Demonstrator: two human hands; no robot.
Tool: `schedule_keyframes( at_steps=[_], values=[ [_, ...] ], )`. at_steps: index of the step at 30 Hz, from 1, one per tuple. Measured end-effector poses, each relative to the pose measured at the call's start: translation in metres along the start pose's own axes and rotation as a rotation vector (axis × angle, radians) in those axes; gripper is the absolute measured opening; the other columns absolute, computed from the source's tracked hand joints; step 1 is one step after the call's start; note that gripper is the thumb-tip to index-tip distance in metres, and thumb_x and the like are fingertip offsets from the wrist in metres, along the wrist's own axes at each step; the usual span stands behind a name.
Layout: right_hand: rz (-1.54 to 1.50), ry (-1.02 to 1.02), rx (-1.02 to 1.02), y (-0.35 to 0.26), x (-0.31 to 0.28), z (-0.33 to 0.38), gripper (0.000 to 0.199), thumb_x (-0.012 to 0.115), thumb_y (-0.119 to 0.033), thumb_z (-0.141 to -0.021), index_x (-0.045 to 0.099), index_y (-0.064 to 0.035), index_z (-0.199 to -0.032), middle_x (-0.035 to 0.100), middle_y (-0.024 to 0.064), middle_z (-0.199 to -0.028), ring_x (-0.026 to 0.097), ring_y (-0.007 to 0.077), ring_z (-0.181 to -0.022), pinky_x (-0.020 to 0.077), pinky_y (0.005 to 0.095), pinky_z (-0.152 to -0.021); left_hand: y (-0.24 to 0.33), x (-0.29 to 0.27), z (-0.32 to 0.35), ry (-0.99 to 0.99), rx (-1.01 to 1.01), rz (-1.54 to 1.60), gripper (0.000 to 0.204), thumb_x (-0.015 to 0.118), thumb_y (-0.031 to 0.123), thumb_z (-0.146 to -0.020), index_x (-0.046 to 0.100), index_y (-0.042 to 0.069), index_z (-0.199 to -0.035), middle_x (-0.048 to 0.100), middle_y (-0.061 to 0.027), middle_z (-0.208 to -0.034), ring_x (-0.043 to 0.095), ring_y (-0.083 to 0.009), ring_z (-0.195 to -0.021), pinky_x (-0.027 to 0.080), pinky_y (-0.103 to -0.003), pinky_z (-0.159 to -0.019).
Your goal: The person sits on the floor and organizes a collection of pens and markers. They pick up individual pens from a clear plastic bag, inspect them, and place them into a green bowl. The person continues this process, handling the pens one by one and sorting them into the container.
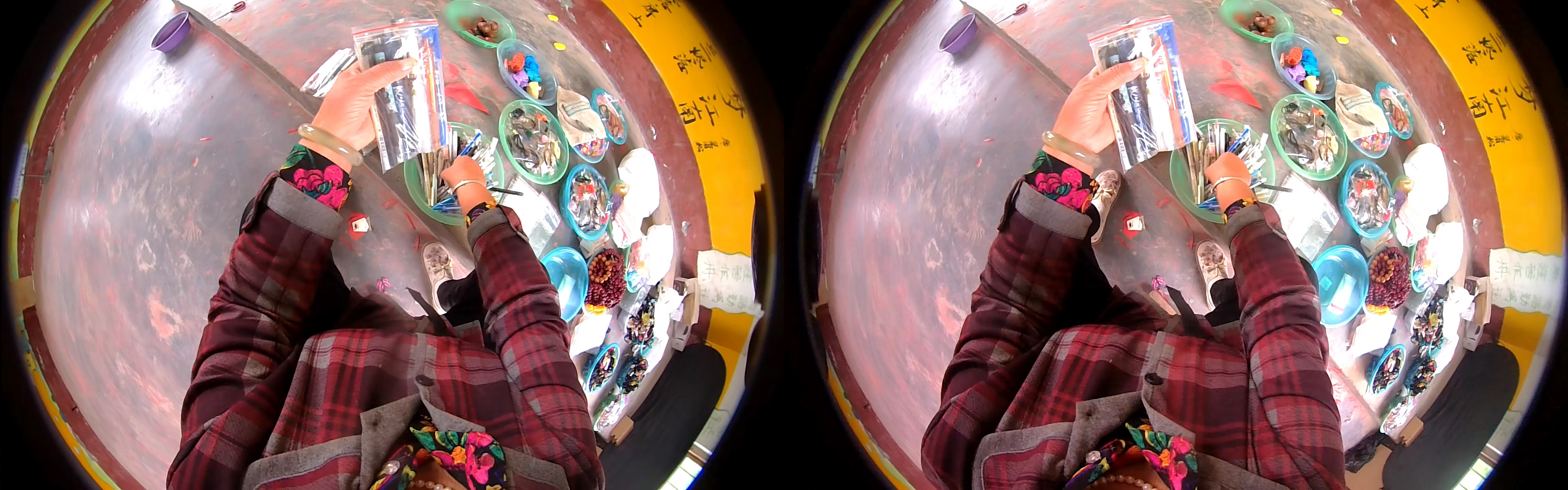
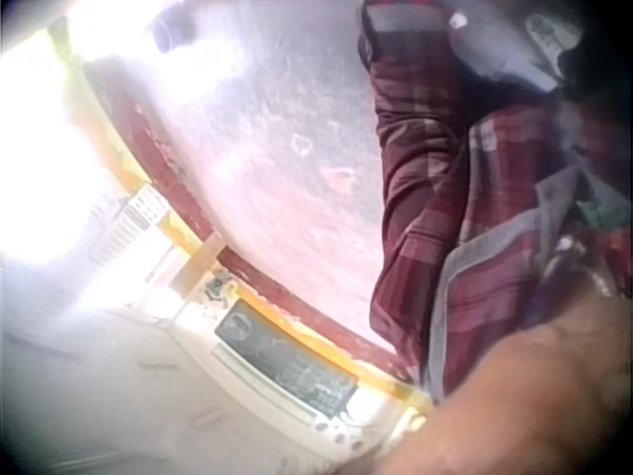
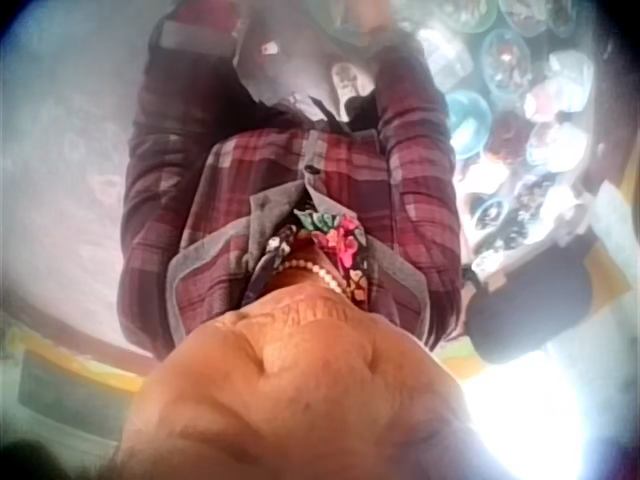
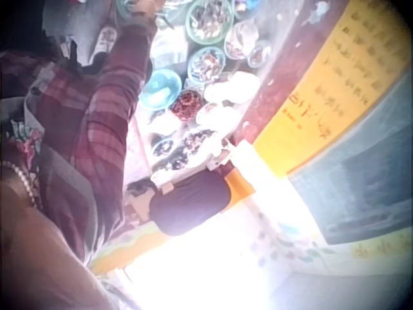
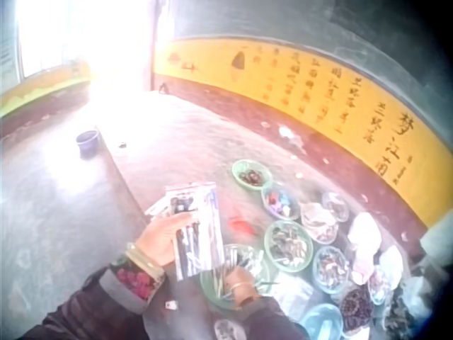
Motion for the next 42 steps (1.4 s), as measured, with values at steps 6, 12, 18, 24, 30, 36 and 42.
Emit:
schedule_keyframes(
  at_steps=[6, 12, 18, 24, 30, 36, 42],
  values=[
    [-0.304, -0.016, -0.023, 0.022, -0.038, -0.008, 0.029, 0.063, -0.025, -0.070, 0.067, 0.0035, -0.075, 0.066, 0.0208, -0.076, 0.066, 0.0269, -0.065, 0.0525, 0.0363, -0.058, 0.001, 0.004, 0.000, -0.005, 0.019, -0.018, 0.029, 0.062, 0.009, -0.086, 0.057, 0.002, -0.113, 0.064, -0.0077, -0.101, 0.064, -0.0180, -0.090, 0.052, -0.033, -0.080],
    [-1.071, 0.058, -0.010, 0.061, -0.098, 0.005, 0.015, 0.063, -0.010, -0.077, 0.062, 0.0022, -0.086, 0.065, 0.0103, -0.072, 0.063, 0.0142, -0.056, 0.0520, 0.0230, -0.048, -0.009, 0.015, -0.001, -0.051, -0.028, -0.088, 0.029, 0.063, 0.010, -0.085, 0.057, 0.002, -0.112, 0.064, -0.0072, -0.101, 0.064, -0.0171, -0.089, 0.052, -0.033, -0.079],
    [-1.611, 0.195, -0.301, 0.069, -0.180, 0.058, 0.017, 0.064, -0.001, -0.083, 0.062, 0.0042, -0.099, 0.066, 0.0096, -0.088, 0.065, 0.0165, -0.073, 0.0552, 0.0216, -0.064, -0.028, 0.010, -0.004, -0.013, -0.090, -0.081, 0.027, 0.061, 0.009, -0.086, 0.057, 0.002, -0.111, 0.065, -0.0068, -0.097, 0.064, -0.0167, -0.085, 0.052, -0.032, -0.077],
    [-1.909, 0.261, -0.519, 0.085, -0.222, 0.086, 0.020, 0.063, 0.000, -0.084, 0.061, 0.0047, -0.103, 0.064, 0.0097, -0.089, 0.064, 0.0204, -0.078, 0.0547, 0.0247, -0.066, -0.047, 0.023, 0.000, -0.062, -0.158, -0.177, 0.026, 0.060, 0.007, -0.086, 0.058, 0.001, -0.111, 0.065, -0.0060, -0.095, 0.064, -0.0154, -0.082, 0.052, -0.030, -0.073],
    [-2.042, 0.249, -0.615, 0.088, -0.228, 0.093, 0.017, 0.066, -0.005, -0.083, 0.061, 0.0014, -0.098, 0.062, 0.0074, -0.083, 0.061, 0.0191, -0.074, 0.0511, 0.0248, -0.063, -0.074, 0.046, 0.015, -0.193, -0.340, -0.289, 0.038, 0.058, 0.000, -0.084, 0.052, 0.000, -0.121, 0.062, -0.0089, -0.109, 0.061, -0.0170, -0.095, 0.050, -0.031, -0.083],
    [-2.126, 0.182, -0.731, 0.083, -0.232, 0.096, 0.023, 0.064, -0.007, -0.085, 0.057, 0.0012, -0.105, 0.062, 0.0086, -0.088, 0.060, 0.0175, -0.077, 0.0511, 0.0242, -0.066, -0.089, 0.063, 0.025, -0.314, -0.415, -0.339, 0.043, 0.061, 0.000, -0.081, 0.050, 0.002, -0.123, 0.060, -0.0064, -0.108, 0.058, -0.0144, -0.097, 0.046, -0.030, -0.086],
    [-2.120, 0.142, -0.795, 0.079, -0.234, 0.096, 0.028, 0.063, -0.006, -0.085, 0.054, 0.0020, -0.110, 0.061, 0.0093, -0.091, 0.059, 0.0172, -0.079, 0.0514, 0.0249, -0.068, -0.092, 0.064, 0.030, -0.363, -0.460, -0.401, 0.046, 0.066, 0.001, -0.078, 0.051, 0.003, -0.121, 0.059, -0.0031, -0.108, 0.055, -0.0123, -0.099, 0.044, -0.028, -0.088]
  ],
)
Point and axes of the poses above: each hand's wrist, its own z-axis away from the middle knuckle, its own x-axis out of the palm, y = z × x, the point moved 9 cm from there along -z, towards the middle knuckle
